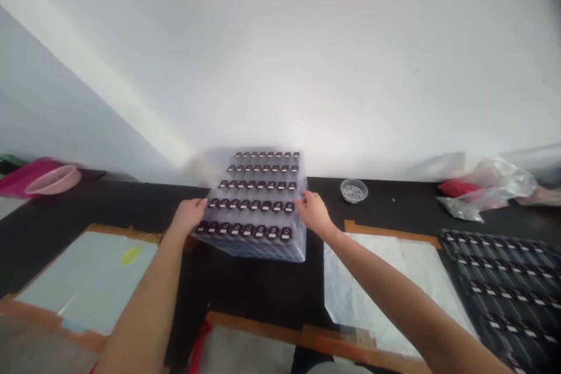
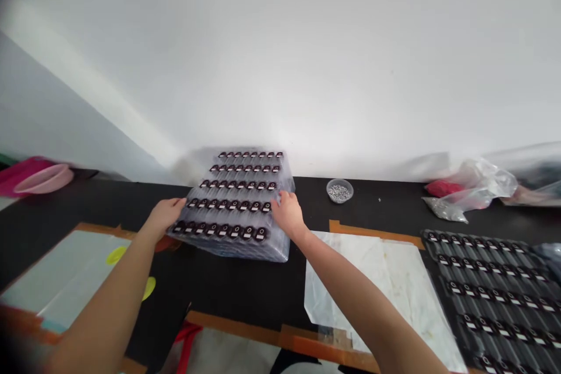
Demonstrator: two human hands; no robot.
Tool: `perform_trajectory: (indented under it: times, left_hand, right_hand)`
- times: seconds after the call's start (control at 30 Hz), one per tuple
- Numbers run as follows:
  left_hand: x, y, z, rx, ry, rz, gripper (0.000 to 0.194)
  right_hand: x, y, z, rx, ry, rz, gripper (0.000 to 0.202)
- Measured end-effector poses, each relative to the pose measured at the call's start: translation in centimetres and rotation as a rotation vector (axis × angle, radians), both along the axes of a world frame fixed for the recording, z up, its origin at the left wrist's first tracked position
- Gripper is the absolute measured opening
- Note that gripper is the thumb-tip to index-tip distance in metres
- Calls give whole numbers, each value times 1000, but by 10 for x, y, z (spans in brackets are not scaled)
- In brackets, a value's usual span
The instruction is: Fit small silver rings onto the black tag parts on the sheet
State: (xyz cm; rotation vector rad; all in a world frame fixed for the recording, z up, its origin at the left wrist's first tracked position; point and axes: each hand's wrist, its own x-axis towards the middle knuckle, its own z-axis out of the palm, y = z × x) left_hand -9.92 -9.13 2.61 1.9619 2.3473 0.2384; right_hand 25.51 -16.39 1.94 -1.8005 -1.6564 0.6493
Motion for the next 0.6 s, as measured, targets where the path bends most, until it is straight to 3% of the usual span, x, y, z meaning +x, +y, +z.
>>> perform_trajectory:
  times: [0.13,0.3,0.43,0.6]
  left_hand:
    - [-12,-6,-17,-28,-50,-85,47]
    - [-18,-12,-28,-21,-134,-46,51]
    - [-14,-12,-22,-11,-128,-19,48]
    - [-6,-15,-10,-10,-122,23,46]
  right_hand:
    - [-9,6,2,-73,-47,-11,32]
    - [-15,2,1,-66,10,-51,28]
    - [-20,1,-1,-34,88,-89,25]
    - [-24,0,-5,-12,189,-161,38]
